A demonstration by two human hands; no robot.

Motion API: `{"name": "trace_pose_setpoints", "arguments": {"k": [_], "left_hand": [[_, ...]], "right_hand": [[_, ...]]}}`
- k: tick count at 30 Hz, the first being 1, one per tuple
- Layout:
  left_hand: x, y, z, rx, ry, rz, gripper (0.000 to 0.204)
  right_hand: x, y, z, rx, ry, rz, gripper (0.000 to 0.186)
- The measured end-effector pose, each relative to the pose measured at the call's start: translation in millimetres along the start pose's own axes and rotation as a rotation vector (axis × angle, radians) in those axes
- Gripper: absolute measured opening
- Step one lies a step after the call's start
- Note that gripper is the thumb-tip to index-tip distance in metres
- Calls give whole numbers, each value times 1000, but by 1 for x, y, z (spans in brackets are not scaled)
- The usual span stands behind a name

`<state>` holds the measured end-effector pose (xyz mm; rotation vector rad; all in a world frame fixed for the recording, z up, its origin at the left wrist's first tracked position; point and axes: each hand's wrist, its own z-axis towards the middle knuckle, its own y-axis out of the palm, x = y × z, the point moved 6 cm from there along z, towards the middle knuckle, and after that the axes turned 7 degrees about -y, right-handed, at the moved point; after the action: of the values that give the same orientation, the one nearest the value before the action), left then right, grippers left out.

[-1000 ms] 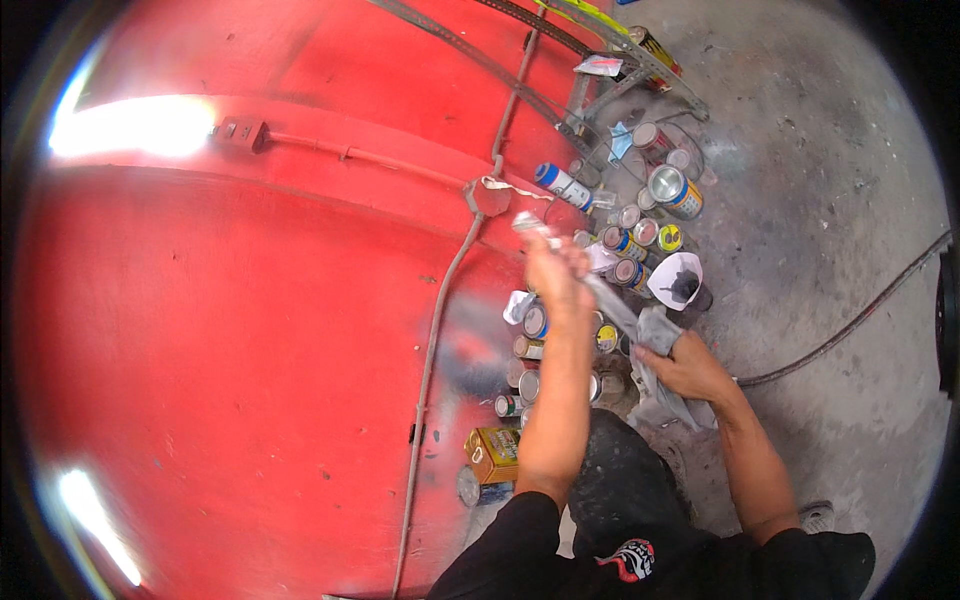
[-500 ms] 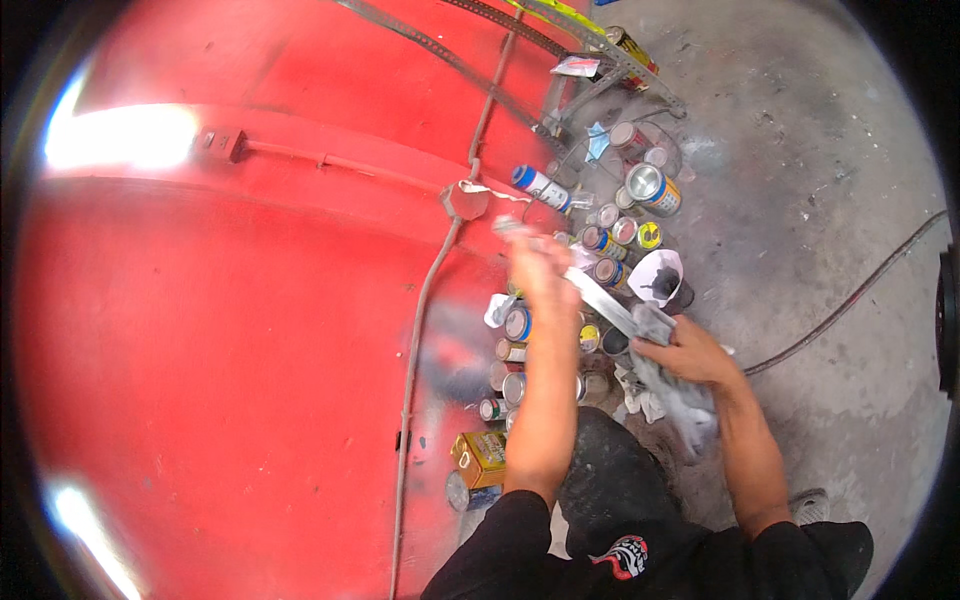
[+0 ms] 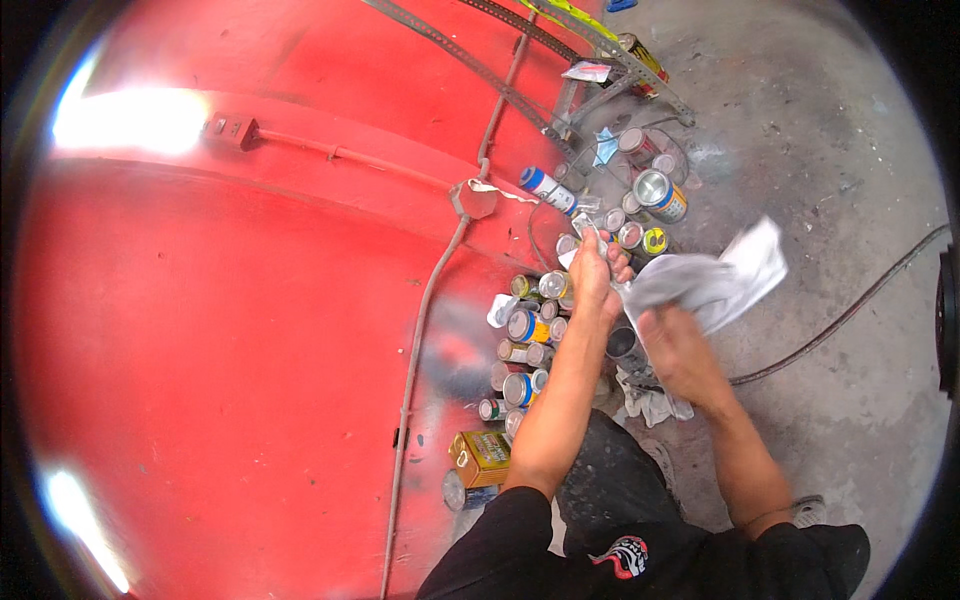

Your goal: The person mixes paint in a cup and then cleans a spray gun and its components with a cloth.

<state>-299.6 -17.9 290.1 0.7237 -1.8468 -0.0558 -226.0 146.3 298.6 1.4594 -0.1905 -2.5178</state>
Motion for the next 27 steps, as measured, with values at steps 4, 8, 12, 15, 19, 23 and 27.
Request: {"name": "trace_pose_setpoints", "arguments": {"k": [4,8,12,15,19,23,27], "left_hand": [[15,-16,2,87,70,42,29],[0,2,-6,17,-23,-62,31],[-16,9,-10,82,50,52,34],[6,-13,-8,148,125,5,31],[44,-27,-5,233,255,-34,31],[99,-55,-16,290,322,-98,31],[63,-34,-16,238,304,-32,33]], "right_hand": [[9,10,-11,-539,301,84,32],[7,-7,7,-280,204,18,24],[25,-5,1,-83,247,-45,30],[46,17,-12,-469,373,-129,37],[37,17,-16,-487,308,27,39],[5,17,-26,-673,238,-21,37],[36,10,-25,-549,386,78,31]]}}
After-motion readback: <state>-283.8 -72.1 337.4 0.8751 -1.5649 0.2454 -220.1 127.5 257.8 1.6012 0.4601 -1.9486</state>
